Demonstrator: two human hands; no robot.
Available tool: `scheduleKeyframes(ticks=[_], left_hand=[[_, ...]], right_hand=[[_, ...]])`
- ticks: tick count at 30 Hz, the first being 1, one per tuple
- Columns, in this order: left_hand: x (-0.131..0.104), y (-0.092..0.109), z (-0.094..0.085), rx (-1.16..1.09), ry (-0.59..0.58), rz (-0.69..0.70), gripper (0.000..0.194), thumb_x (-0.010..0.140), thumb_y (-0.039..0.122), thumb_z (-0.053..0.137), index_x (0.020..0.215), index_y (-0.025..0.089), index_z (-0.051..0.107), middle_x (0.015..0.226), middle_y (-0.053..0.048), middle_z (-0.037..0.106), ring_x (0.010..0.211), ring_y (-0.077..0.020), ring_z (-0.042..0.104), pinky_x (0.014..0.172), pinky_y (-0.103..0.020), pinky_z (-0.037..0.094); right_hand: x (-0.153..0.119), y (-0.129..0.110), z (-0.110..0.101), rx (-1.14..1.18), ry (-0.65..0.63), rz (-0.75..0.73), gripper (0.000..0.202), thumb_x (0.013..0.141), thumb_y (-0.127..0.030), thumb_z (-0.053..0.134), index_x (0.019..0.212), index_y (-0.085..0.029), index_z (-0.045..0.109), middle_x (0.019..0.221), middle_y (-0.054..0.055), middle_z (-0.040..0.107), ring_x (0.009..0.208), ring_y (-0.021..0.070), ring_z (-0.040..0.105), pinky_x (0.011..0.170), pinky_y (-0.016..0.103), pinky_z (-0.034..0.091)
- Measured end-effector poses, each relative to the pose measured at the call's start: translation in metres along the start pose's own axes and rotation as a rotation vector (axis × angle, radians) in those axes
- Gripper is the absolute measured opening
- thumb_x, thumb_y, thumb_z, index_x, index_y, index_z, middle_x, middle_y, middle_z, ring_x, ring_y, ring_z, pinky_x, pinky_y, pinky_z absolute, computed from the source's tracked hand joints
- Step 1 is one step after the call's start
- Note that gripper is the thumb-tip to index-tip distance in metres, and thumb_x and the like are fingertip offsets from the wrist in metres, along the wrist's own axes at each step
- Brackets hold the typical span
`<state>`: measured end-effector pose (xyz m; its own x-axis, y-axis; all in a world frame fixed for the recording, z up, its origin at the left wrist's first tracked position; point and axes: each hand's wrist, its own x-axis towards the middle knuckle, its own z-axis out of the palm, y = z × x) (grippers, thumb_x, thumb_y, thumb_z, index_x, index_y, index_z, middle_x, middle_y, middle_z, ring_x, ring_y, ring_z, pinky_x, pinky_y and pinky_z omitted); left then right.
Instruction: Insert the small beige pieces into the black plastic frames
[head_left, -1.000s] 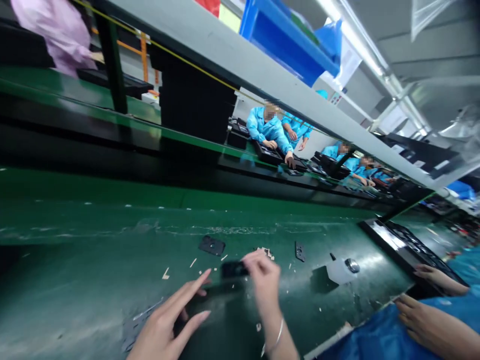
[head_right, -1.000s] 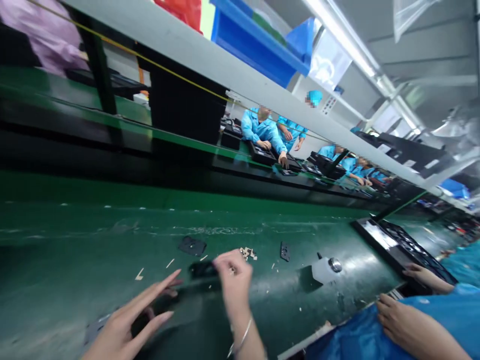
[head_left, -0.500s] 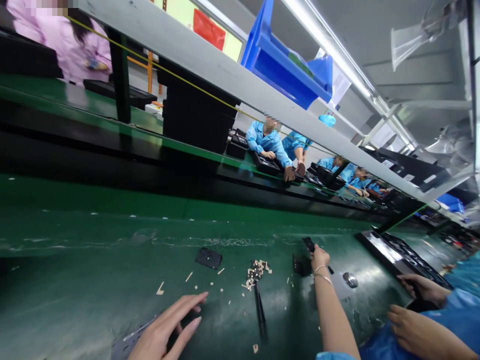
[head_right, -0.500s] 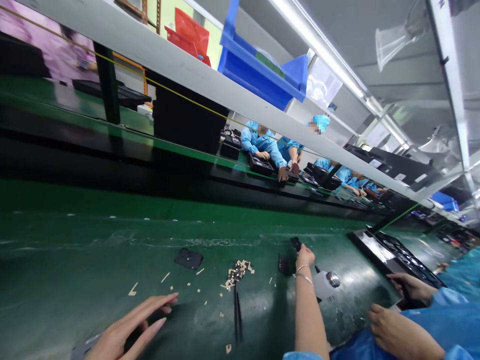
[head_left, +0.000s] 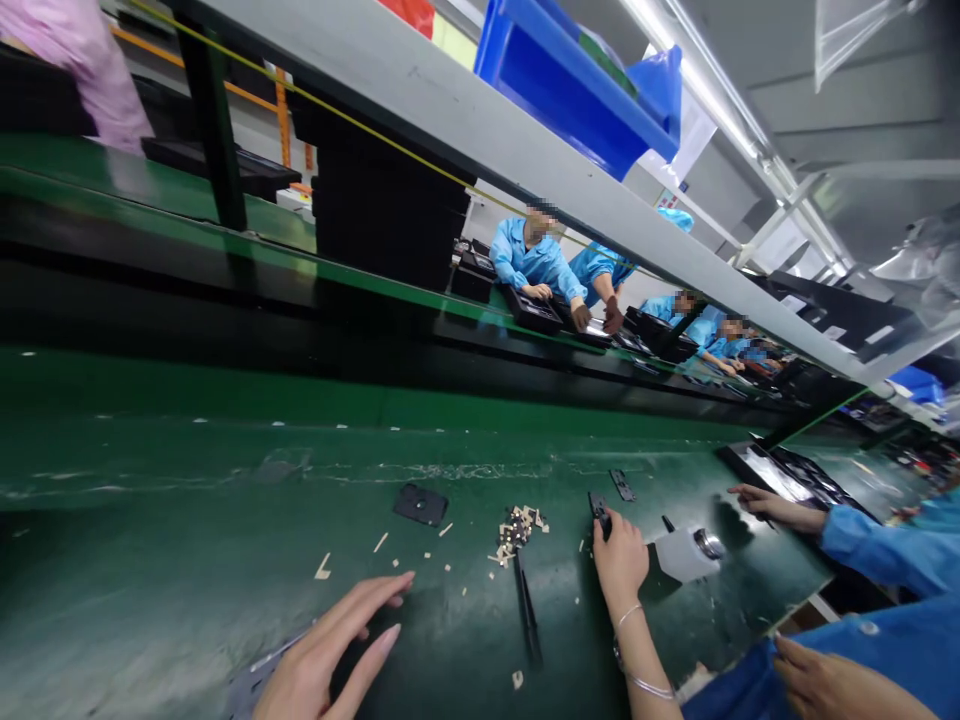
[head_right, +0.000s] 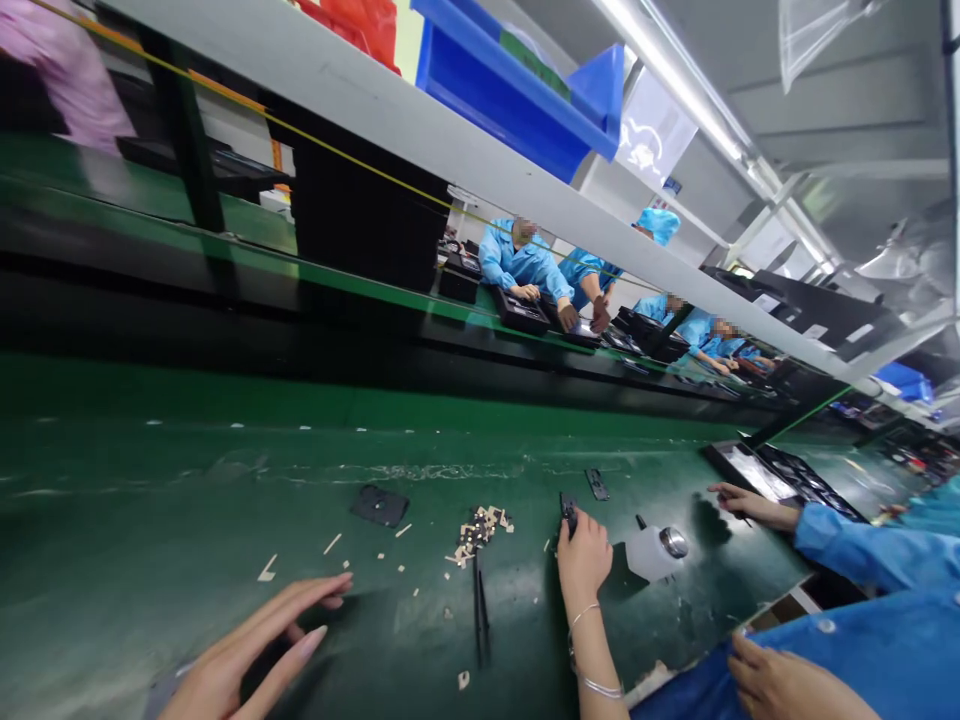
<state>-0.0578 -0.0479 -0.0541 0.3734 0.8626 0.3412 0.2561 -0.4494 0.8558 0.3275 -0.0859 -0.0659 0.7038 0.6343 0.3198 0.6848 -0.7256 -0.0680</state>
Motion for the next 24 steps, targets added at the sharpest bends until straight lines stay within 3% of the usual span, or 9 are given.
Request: scheduleKeyframes(ticks=[5, 8, 11, 13, 16, 19, 21, 24], left_hand=[[0.002, 0.005, -0.002, 0.005, -0.106, -0.01, 0.032, 0.088, 0.03, 0.047, 0.119, 0.029, 0.055, 0.115, -0.005, 0.062, 0.094, -0.0168, 0.062, 0.077, -0.022, 0.052], [0.006, 0.006, -0.006, -0.004, -0.088, -0.047, 0.031, 0.089, 0.029, 0.044, 0.119, 0.028, 0.054, 0.116, -0.005, 0.06, 0.097, -0.0176, 0.06, 0.08, -0.025, 0.051], [0.009, 0.009, -0.013, 0.0, -0.006, -0.091, 0.036, 0.089, 0.028, 0.044, 0.125, 0.029, 0.046, 0.117, -0.005, 0.059, 0.1, -0.0186, 0.059, 0.08, -0.028, 0.05], [0.012, 0.011, -0.022, 0.0, 0.065, -0.127, 0.04, 0.09, 0.029, 0.043, 0.13, 0.029, 0.038, 0.119, -0.006, 0.057, 0.101, -0.019, 0.057, 0.078, -0.028, 0.05], [0.025, 0.007, -0.039, 0.039, 0.138, -0.18, 0.039, 0.091, 0.031, 0.041, 0.129, 0.028, 0.035, 0.124, -0.007, 0.052, 0.105, -0.0196, 0.054, 0.08, -0.03, 0.048], [0.063, -0.018, -0.059, 0.253, 0.214, -0.17, 0.04, 0.089, 0.033, 0.041, 0.128, 0.026, 0.036, 0.127, -0.007, 0.048, 0.114, -0.0202, 0.048, 0.091, -0.033, 0.044], [0.099, -0.047, -0.071, 0.41, 0.297, -0.185, 0.041, 0.087, 0.031, 0.044, 0.126, 0.022, 0.038, 0.129, -0.008, 0.046, 0.118, -0.0212, 0.045, 0.096, -0.034, 0.04], [0.158, -0.093, -0.08, 0.515, 0.383, -0.287, 0.046, 0.082, 0.029, 0.048, 0.124, 0.014, 0.039, 0.131, -0.016, 0.042, 0.124, -0.0302, 0.036, 0.102, -0.045, 0.031]], right_hand=[[0.03, 0.0, -0.013, 0.06, -0.093, 0.02, 0.038, 0.073, -0.027, 0.056, 0.109, -0.014, 0.057, 0.098, 0.014, 0.066, 0.091, 0.0302, 0.06, 0.072, 0.037, 0.044], [0.038, -0.02, -0.028, 0.135, -0.159, -0.011, 0.046, 0.065, -0.028, 0.061, 0.109, -0.014, 0.055, 0.088, 0.011, 0.068, 0.078, 0.0293, 0.063, 0.064, 0.037, 0.047], [0.008, -0.062, -0.044, 0.294, -0.184, -0.233, 0.048, 0.068, -0.034, 0.059, 0.114, -0.025, 0.05, 0.096, 0.002, 0.066, 0.088, 0.0203, 0.063, 0.076, 0.029, 0.048], [-0.026, -0.094, -0.052, 0.474, -0.169, -0.502, 0.042, 0.073, -0.033, 0.056, 0.114, -0.024, 0.052, 0.101, 0.004, 0.064, 0.092, 0.0206, 0.061, 0.08, 0.032, 0.048], [-0.065, -0.129, -0.055, 0.503, -0.136, -0.724, 0.035, 0.076, -0.026, 0.052, 0.112, -0.026, 0.054, 0.104, 0.004, 0.063, 0.094, 0.0217, 0.06, 0.081, 0.035, 0.047], [-0.072, -0.141, -0.045, 0.466, -0.062, -0.739, 0.033, 0.078, -0.025, 0.051, 0.11, -0.024, 0.055, 0.101, 0.005, 0.063, 0.091, 0.0231, 0.059, 0.078, 0.036, 0.047], [-0.067, -0.142, -0.035, 0.433, -0.023, -0.687, 0.032, 0.078, -0.026, 0.052, 0.109, -0.023, 0.055, 0.1, 0.006, 0.063, 0.089, 0.0238, 0.058, 0.076, 0.037, 0.047], [-0.059, -0.14, -0.022, 0.389, -0.014, -0.638, 0.031, 0.077, -0.025, 0.054, 0.108, -0.022, 0.056, 0.099, 0.006, 0.063, 0.09, 0.0243, 0.057, 0.076, 0.037, 0.047]])
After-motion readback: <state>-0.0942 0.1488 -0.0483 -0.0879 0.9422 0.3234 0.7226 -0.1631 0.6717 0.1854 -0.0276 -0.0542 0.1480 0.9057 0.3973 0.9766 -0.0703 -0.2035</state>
